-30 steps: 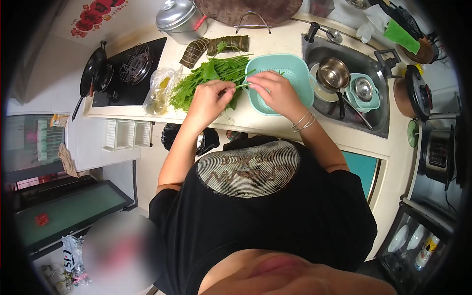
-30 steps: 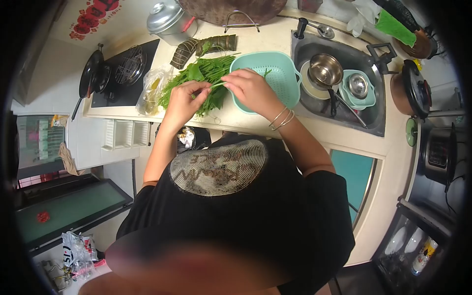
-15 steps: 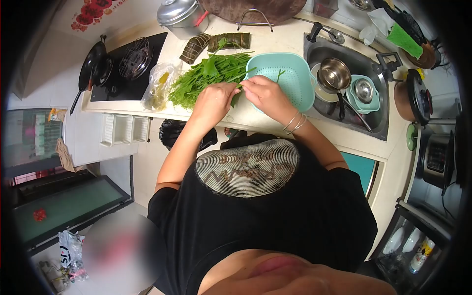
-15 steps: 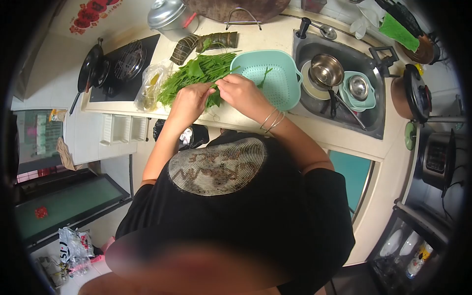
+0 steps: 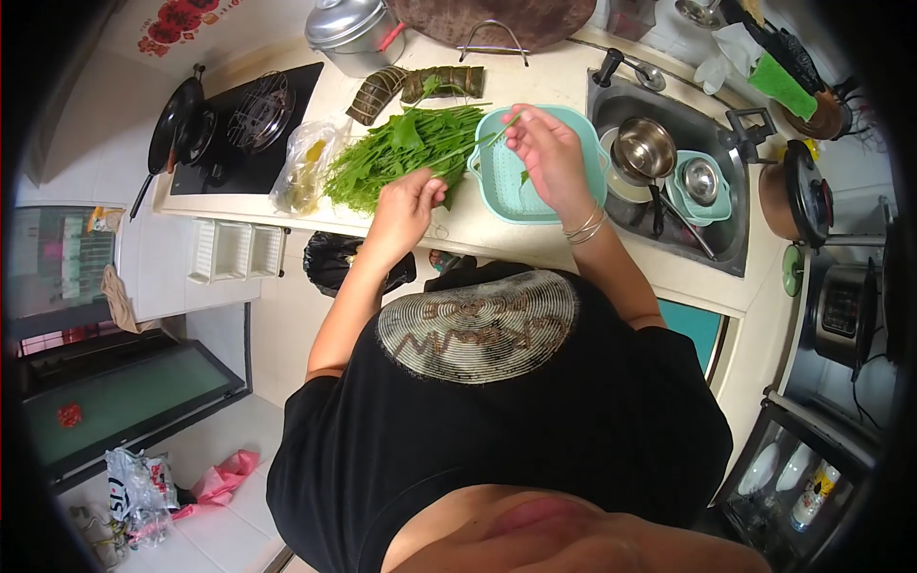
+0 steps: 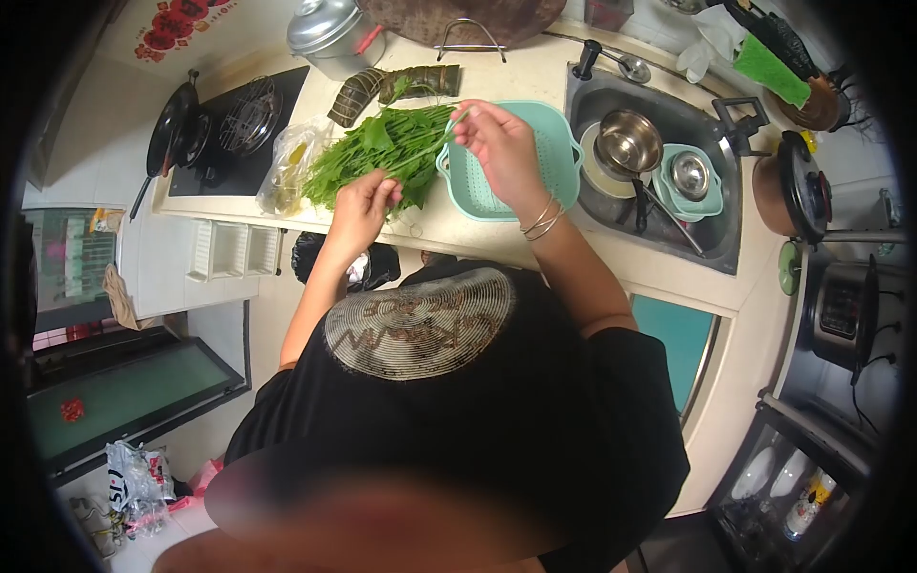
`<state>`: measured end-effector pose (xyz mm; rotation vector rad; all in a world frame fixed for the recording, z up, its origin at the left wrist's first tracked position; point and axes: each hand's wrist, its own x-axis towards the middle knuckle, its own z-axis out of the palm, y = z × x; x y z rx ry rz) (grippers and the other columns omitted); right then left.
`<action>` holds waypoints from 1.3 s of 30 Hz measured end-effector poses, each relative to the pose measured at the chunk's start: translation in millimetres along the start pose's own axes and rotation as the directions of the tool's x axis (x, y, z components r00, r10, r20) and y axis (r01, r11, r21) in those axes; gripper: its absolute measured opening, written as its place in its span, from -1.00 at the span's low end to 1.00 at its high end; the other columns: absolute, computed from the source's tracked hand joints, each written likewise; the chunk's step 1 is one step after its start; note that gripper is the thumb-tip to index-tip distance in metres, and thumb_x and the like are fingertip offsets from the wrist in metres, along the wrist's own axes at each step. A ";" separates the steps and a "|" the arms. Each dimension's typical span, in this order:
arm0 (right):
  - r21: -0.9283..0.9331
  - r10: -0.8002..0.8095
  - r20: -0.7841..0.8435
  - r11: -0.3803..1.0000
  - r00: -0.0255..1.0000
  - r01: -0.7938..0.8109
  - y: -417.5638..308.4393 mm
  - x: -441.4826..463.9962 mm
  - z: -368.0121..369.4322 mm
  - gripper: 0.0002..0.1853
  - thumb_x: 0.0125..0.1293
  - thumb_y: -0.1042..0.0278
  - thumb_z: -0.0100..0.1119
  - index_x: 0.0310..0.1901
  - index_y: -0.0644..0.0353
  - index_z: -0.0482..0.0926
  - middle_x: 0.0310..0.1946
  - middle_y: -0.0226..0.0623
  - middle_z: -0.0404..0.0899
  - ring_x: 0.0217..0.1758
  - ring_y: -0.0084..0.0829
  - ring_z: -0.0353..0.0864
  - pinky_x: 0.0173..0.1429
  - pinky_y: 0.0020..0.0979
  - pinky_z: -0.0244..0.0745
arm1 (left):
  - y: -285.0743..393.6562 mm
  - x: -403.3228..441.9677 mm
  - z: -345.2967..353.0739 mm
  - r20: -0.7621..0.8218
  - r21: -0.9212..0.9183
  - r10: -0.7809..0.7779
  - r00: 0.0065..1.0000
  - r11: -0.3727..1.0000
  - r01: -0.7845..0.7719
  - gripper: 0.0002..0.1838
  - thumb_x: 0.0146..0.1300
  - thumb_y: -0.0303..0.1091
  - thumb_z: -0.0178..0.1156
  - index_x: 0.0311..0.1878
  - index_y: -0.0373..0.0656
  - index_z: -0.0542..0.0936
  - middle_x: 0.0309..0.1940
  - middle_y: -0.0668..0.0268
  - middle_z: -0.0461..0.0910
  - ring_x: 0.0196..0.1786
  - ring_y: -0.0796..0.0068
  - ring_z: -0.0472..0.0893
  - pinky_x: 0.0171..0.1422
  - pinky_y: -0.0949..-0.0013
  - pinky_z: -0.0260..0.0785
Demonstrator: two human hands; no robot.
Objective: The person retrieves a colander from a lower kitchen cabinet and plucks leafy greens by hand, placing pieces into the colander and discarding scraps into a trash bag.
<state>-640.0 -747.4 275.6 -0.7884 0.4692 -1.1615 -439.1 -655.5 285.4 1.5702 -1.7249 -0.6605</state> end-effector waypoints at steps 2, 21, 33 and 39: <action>0.097 -0.055 -0.102 0.993 0.993 0.065 -7.7 2.9 -2.3 -0.77 0.39 0.42 -0.04 -0.04 0.41 0.46 -0.22 -0.18 0.55 -0.26 -0.50 0.52 -0.11 -0.46 0.50 | -23.0 -3.6 -0.1 -0.045 -0.127 -0.089 0.995 0.988 0.082 -0.76 0.36 -0.32 0.03 -0.38 -0.28 0.49 -0.57 0.25 0.52 -0.51 0.39 0.51 -0.39 0.36 0.33; -0.285 0.065 0.181 0.959 0.981 -0.011 1.2 -15.4 35.5 -0.75 0.30 0.50 0.11 0.00 0.34 0.51 -0.20 -0.26 0.60 -0.26 -0.57 0.54 -0.12 -0.54 0.48 | 19.4 -1.9 2.5 -0.051 -0.289 -0.101 0.994 0.954 0.082 -0.84 0.17 -0.42 0.23 -0.18 -0.21 0.66 -0.53 0.44 0.59 -0.60 0.75 0.39 -0.49 0.59 0.26; -0.545 0.209 0.291 0.838 0.934 -0.018 20.1 -29.2 21.8 -0.73 0.28 0.42 0.15 -0.01 0.33 0.57 -0.33 -0.43 0.64 -0.32 -0.72 0.52 -0.26 -0.64 0.43 | 15.8 -6.5 -32.0 -0.202 0.091 0.123 0.972 0.990 -0.107 -0.83 0.07 -0.40 0.18 -0.26 -0.19 0.65 -0.56 0.22 0.58 -0.61 0.51 0.51 -0.47 0.45 0.38; -0.833 0.107 0.070 0.554 0.992 -0.001 5.1 -24.2 -21.7 -0.71 0.27 0.45 0.16 0.02 0.33 0.56 -0.27 -0.37 0.63 -0.28 -0.67 0.54 -0.13 -0.62 0.46 | -52.3 -55.6 -139.0 -0.594 0.278 -0.184 0.783 0.866 0.415 -0.78 0.13 -0.28 0.20 -0.29 -0.23 0.66 -0.64 0.22 0.57 -0.59 0.49 0.49 -0.43 0.42 0.33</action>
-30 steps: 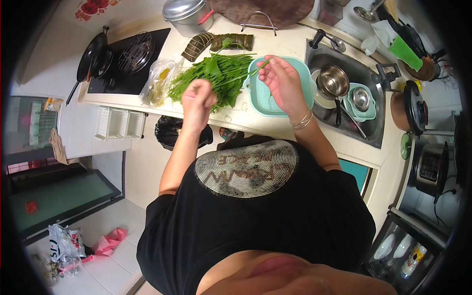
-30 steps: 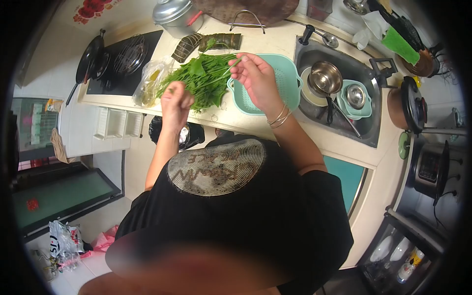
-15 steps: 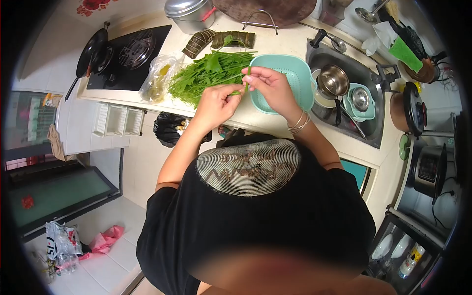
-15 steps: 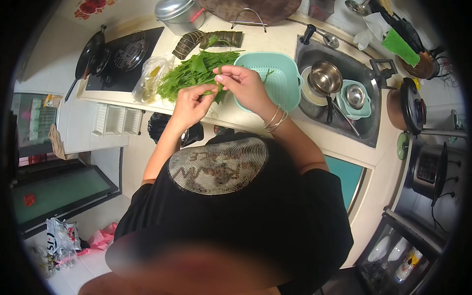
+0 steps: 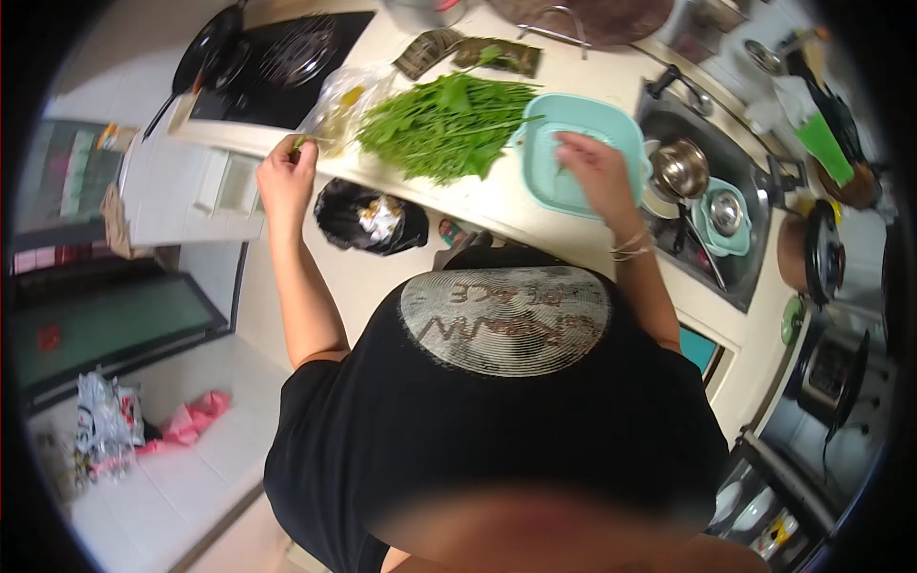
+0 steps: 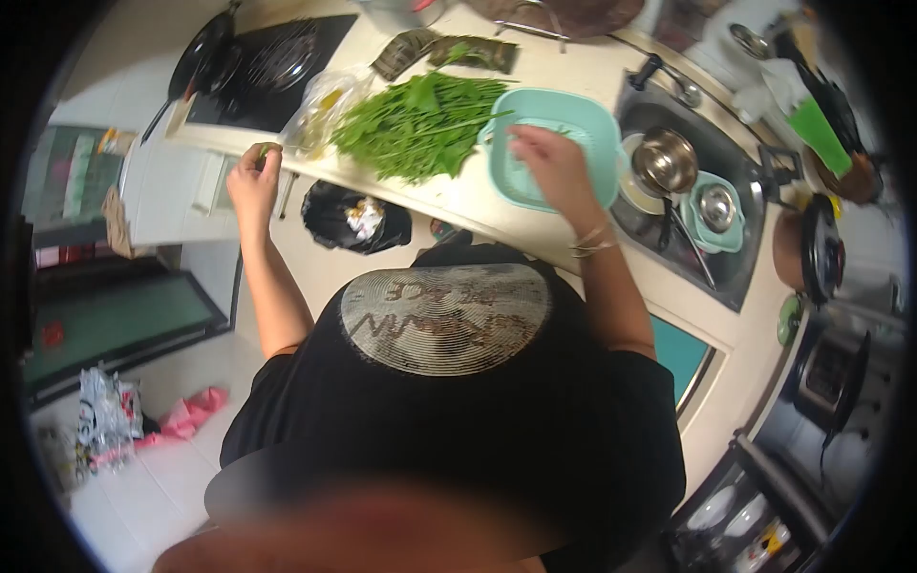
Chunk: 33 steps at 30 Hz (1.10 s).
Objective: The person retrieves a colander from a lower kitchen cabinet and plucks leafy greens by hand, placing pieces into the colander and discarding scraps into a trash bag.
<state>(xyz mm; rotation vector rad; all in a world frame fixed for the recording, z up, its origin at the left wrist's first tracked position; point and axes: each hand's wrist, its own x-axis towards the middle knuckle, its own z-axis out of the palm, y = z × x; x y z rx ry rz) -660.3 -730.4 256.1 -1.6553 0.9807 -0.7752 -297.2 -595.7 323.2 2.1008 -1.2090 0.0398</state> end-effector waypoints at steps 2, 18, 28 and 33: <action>0.084 -0.061 -0.147 0.994 0.987 0.073 17.8 0.2 -10.9 -0.72 0.21 0.39 0.23 -0.05 0.30 0.60 -0.35 -0.30 0.66 -0.29 -0.62 0.58 -0.18 -0.59 0.47 | -55.6 0.7 -13.2 0.058 0.256 -0.117 0.991 0.962 0.099 -0.69 0.08 -0.14 0.25 -0.30 -0.21 0.67 -0.56 0.11 0.61 -0.49 0.25 0.59 -0.32 0.28 0.41; -0.643 0.038 -0.164 0.753 0.986 -0.136 117.0 17.3 -12.9 -0.63 0.16 0.20 0.21 -0.07 0.26 0.60 -0.26 -0.05 0.64 -0.22 -0.08 0.64 -0.10 -0.23 0.50 | -213.7 -50.1 91.6 0.403 0.491 -0.560 0.724 0.800 0.345 -0.50 -0.05 0.01 0.36 -0.27 -0.30 0.65 -0.37 0.05 0.66 -0.21 0.20 0.65 -0.07 0.26 0.44; -0.474 -0.010 -0.163 0.878 0.987 -0.070 79.9 20.6 9.5 -0.70 0.21 0.27 0.16 -0.07 0.21 0.61 -0.20 -0.02 0.62 -0.21 -0.10 0.64 -0.07 -0.25 0.51 | -186.6 -53.2 94.3 0.595 -0.582 -0.477 0.647 0.300 0.756 -0.85 0.35 -0.27 0.06 -0.20 -0.13 0.50 -0.45 0.42 0.51 -0.50 0.70 0.32 -0.47 0.61 0.14; -0.174 -0.100 0.192 0.976 0.976 0.134 26.4 16.4 83.1 -0.71 0.27 0.30 0.14 -0.03 0.22 0.58 -0.16 -0.07 0.63 -0.18 -0.25 0.67 -0.06 -0.37 0.53 | -60.8 -56.1 92.2 0.643 -0.764 -0.226 0.732 -0.121 0.634 -0.84 0.44 -0.35 -0.12 -0.15 -0.20 0.41 -0.26 0.14 0.57 -0.34 0.42 0.51 -0.17 0.39 0.40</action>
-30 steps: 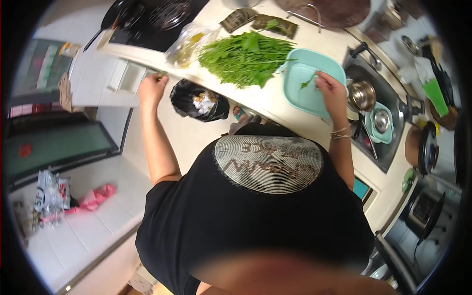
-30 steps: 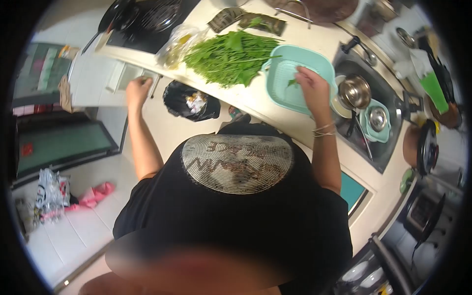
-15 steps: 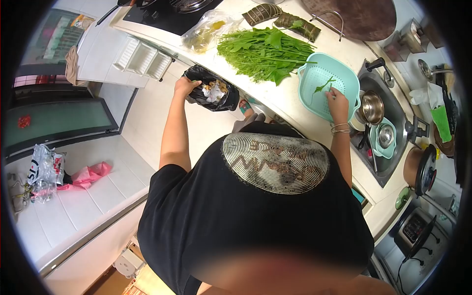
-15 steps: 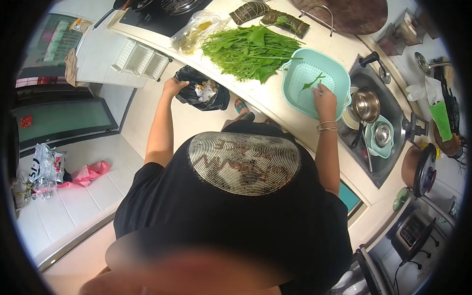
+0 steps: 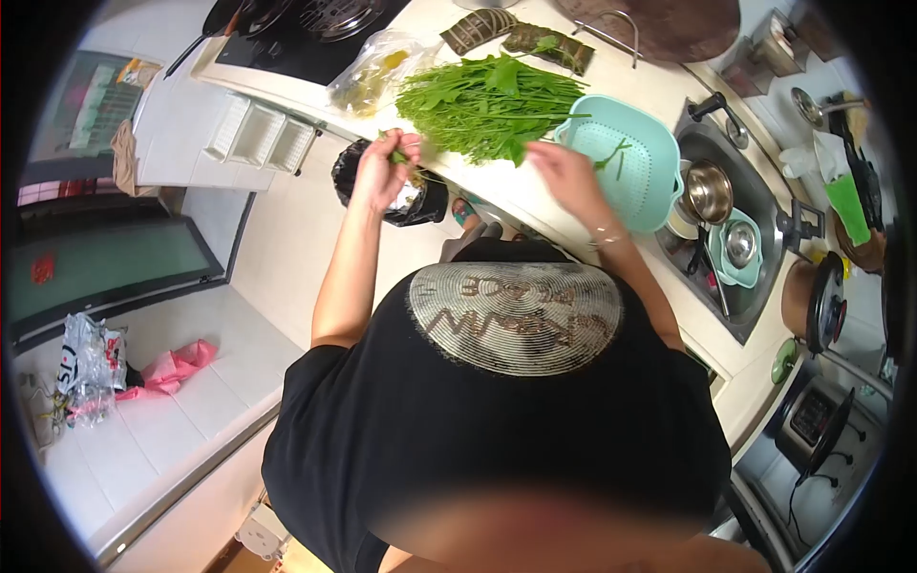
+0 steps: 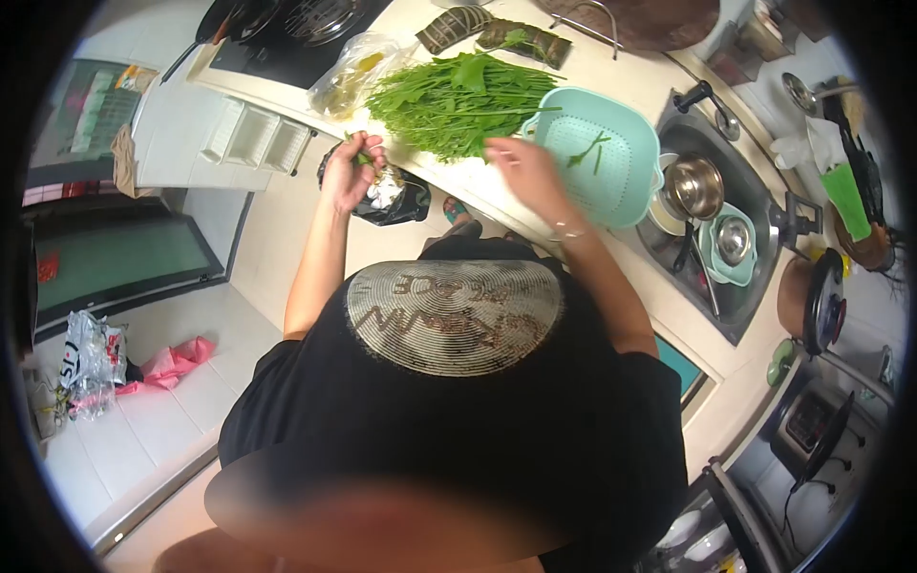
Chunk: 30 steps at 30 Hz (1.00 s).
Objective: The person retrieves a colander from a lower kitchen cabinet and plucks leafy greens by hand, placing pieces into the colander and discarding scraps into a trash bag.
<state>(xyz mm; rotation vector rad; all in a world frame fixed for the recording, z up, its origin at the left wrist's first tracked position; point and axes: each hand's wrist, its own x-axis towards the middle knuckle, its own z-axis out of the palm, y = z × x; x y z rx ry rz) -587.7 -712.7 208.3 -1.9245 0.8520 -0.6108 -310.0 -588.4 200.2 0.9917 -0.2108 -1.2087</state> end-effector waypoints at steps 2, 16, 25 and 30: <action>0.168 -0.040 0.110 0.986 0.993 0.021 -20.1 8.0 25.1 -0.61 0.25 0.16 0.20 0.00 0.27 0.56 -0.15 -0.10 0.64 -0.15 -0.33 0.66 -0.06 -0.36 0.55 | -17.4 -4.8 43.6 0.093 -0.055 0.028 0.995 0.998 -0.023 -0.84 0.42 -0.32 -0.08 -0.14 -0.20 0.41 -0.19 0.08 0.57 -0.19 0.33 0.56 -0.05 0.32 0.41; 0.248 0.025 0.084 0.968 0.996 -0.045 0.4 -1.5 -13.1 -0.78 0.24 0.27 0.17 -0.34 0.27 0.64 -0.62 -0.40 0.58 -0.63 -0.67 0.39 -0.50 -0.54 0.28 | 4.5 28.7 38.3 0.180 -0.103 0.186 0.966 0.980 -0.170 -0.95 0.32 -0.45 0.07 -0.19 -0.19 0.46 -0.39 0.34 0.51 -0.36 0.57 0.47 -0.19 0.52 0.39; 0.276 0.098 -0.034 0.957 0.995 -0.085 16.2 -18.6 -67.0 -0.77 0.25 0.27 0.15 -0.35 0.29 0.62 -0.60 -0.45 0.55 -0.56 -0.70 0.37 -0.45 -0.57 0.28 | 16.7 51.3 -70.8 0.097 0.107 0.000 0.995 0.994 -0.011 -0.83 0.31 -0.42 0.11 -0.07 -0.23 0.46 -0.40 0.36 0.50 -0.42 0.60 0.47 -0.27 0.52 0.40; 0.269 0.170 -0.122 0.954 0.978 -0.132 37.0 -30.2 -95.8 -0.78 0.26 0.28 0.14 -0.33 0.30 0.62 -0.59 -0.43 0.53 -0.50 -0.70 0.39 -0.37 -0.59 0.30 | -11.9 24.1 -60.9 -0.677 0.332 0.082 0.731 -0.853 0.403 -0.27 -0.04 -0.46 0.26 0.30 -0.07 0.32 0.29 -0.11 0.25 0.35 0.03 0.26 0.42 -0.07 0.05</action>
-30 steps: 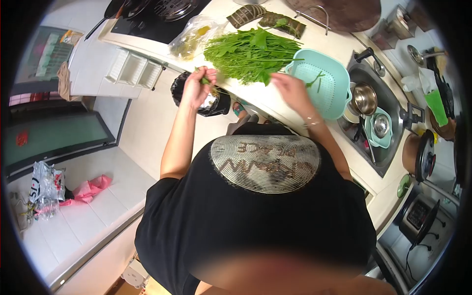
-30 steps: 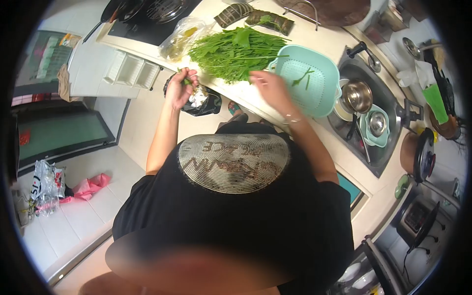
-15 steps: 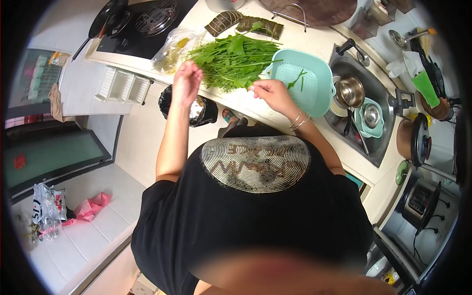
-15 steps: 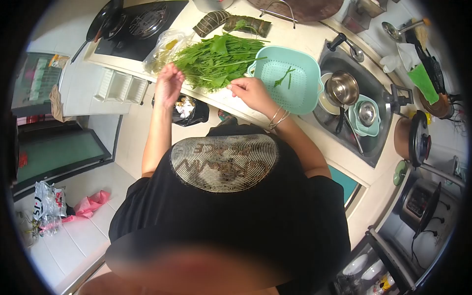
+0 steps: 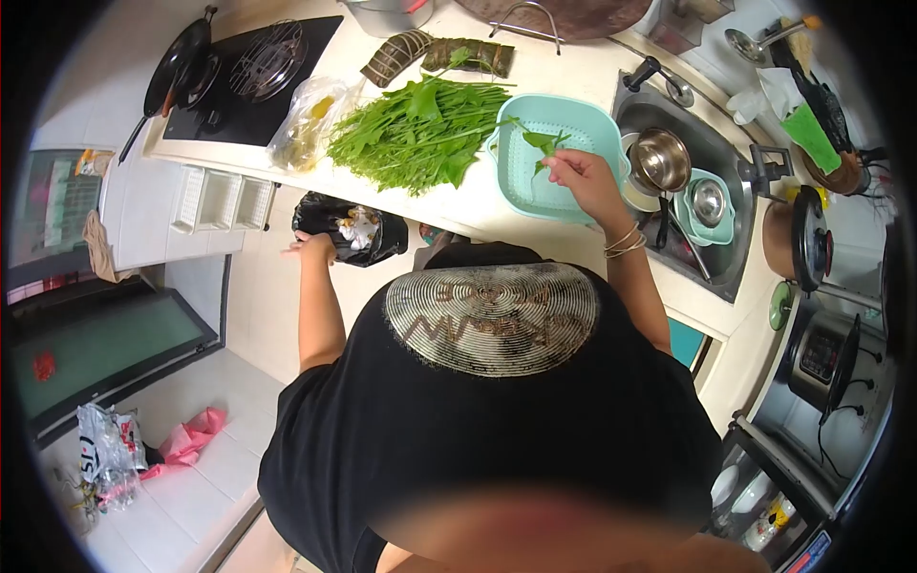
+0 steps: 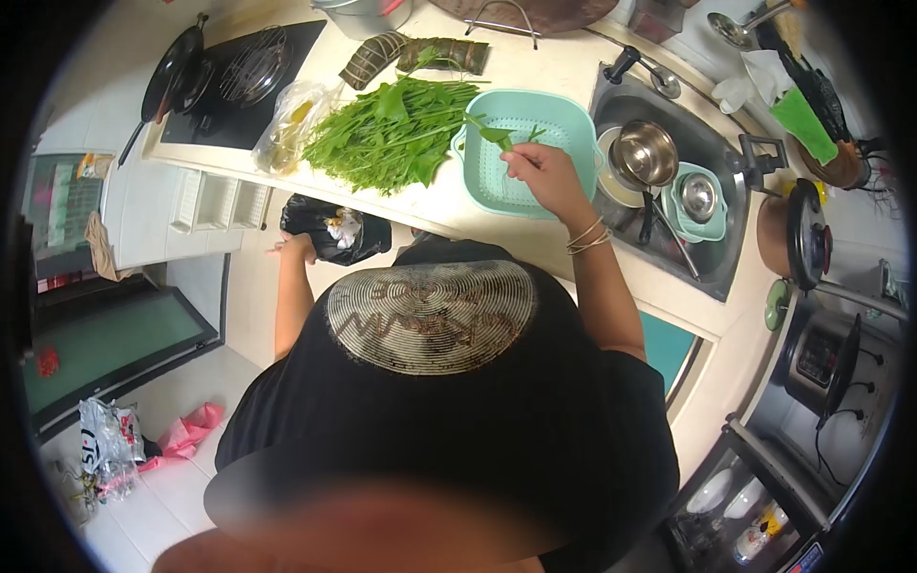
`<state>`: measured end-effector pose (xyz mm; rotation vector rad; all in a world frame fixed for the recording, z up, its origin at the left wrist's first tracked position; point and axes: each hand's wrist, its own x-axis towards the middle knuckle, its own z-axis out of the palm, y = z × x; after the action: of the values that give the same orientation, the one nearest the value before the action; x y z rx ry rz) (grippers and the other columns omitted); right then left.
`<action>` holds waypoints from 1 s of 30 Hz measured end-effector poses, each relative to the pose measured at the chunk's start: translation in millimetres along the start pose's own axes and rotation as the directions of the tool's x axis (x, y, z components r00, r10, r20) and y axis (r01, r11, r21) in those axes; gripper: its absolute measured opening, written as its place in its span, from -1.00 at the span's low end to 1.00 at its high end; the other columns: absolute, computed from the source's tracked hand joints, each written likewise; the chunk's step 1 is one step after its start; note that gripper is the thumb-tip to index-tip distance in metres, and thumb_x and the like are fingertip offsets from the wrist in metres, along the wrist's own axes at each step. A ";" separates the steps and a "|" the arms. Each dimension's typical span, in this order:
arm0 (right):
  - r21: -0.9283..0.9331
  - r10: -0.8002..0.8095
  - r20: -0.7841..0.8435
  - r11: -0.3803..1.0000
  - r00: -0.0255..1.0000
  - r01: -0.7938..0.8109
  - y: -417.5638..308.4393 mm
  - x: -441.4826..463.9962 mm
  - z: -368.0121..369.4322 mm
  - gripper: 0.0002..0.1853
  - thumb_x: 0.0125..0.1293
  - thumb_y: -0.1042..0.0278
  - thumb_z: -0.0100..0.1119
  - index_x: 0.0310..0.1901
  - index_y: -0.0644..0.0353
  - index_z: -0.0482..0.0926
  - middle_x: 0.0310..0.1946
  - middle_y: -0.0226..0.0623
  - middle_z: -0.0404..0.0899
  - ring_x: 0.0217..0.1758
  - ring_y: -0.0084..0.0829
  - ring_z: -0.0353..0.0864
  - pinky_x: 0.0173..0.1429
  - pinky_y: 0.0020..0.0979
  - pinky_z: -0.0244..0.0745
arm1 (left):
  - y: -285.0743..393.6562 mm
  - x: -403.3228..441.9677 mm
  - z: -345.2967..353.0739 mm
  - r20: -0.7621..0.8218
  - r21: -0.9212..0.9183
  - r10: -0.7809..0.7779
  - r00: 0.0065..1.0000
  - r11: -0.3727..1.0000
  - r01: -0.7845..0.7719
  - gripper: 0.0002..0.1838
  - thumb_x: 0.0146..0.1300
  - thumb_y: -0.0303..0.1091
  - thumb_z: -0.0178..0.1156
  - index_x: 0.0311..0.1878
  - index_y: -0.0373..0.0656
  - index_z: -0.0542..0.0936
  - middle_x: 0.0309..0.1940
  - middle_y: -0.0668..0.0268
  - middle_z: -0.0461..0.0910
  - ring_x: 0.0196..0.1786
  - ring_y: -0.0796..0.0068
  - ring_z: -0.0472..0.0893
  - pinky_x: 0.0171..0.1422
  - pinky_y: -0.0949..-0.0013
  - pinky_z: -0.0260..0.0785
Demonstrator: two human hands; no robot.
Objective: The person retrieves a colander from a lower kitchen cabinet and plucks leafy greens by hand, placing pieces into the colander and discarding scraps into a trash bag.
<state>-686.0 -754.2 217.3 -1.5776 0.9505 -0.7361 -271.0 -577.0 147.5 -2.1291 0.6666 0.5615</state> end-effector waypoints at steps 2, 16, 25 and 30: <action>-0.063 0.052 0.043 0.997 0.998 -0.049 1.0 -3.1 -7.9 -0.79 0.26 0.29 0.15 -0.32 0.28 0.63 -0.59 -0.46 0.52 -0.47 -0.70 0.42 -0.32 -0.60 0.32 | -2.1 91.7 44.4 -0.531 -0.412 0.251 0.809 0.758 -0.505 -0.48 0.11 -0.29 0.18 0.20 0.02 0.45 0.21 -0.02 0.38 0.25 0.01 0.38 0.33 -0.03 0.20; 0.193 0.054 0.420 0.970 0.906 -0.147 -38.9 -3.9 22.9 -0.76 0.33 0.33 0.08 -0.16 0.33 0.62 -0.43 -0.47 0.56 -0.36 -0.70 0.44 -0.20 -0.62 0.39 | 54.8 -163.7 -129.6 -0.905 0.042 0.419 -0.072 -0.080 -0.996 -0.70 0.19 -0.37 0.21 -0.01 -0.23 0.56 -0.29 0.17 0.60 -0.28 0.27 0.61 -0.19 0.35 0.45; 0.006 -0.112 0.105 0.994 0.988 0.112 -61.5 -16.7 51.7 -0.64 0.29 0.30 0.16 0.07 0.28 0.51 -0.24 -0.22 0.62 -0.19 -0.44 0.59 -0.07 -0.45 0.48 | 66.1 -185.6 -123.1 -0.908 0.000 0.411 -0.081 -0.195 -0.981 -0.85 0.17 -0.45 0.13 -0.25 -0.31 0.60 -0.43 0.14 0.60 -0.38 0.21 0.61 -0.28 0.32 0.44; -0.244 -0.372 0.132 0.886 0.919 0.394 -63.6 -16.3 65.4 -0.70 0.26 0.29 0.15 -0.02 0.22 0.54 -0.24 -0.11 0.59 -0.27 -0.19 0.59 -0.18 -0.35 0.47 | 67.5 -197.8 -121.4 -0.912 -0.041 0.403 -0.073 -0.267 -0.963 -0.86 0.18 -0.47 0.11 -0.25 -0.32 0.59 -0.47 0.13 0.59 -0.39 0.26 0.61 -0.27 0.35 0.43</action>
<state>-625.8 -703.6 266.3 -2.0547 0.7018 -0.8322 -444.4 -658.2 294.9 -2.2063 3.1190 1.0124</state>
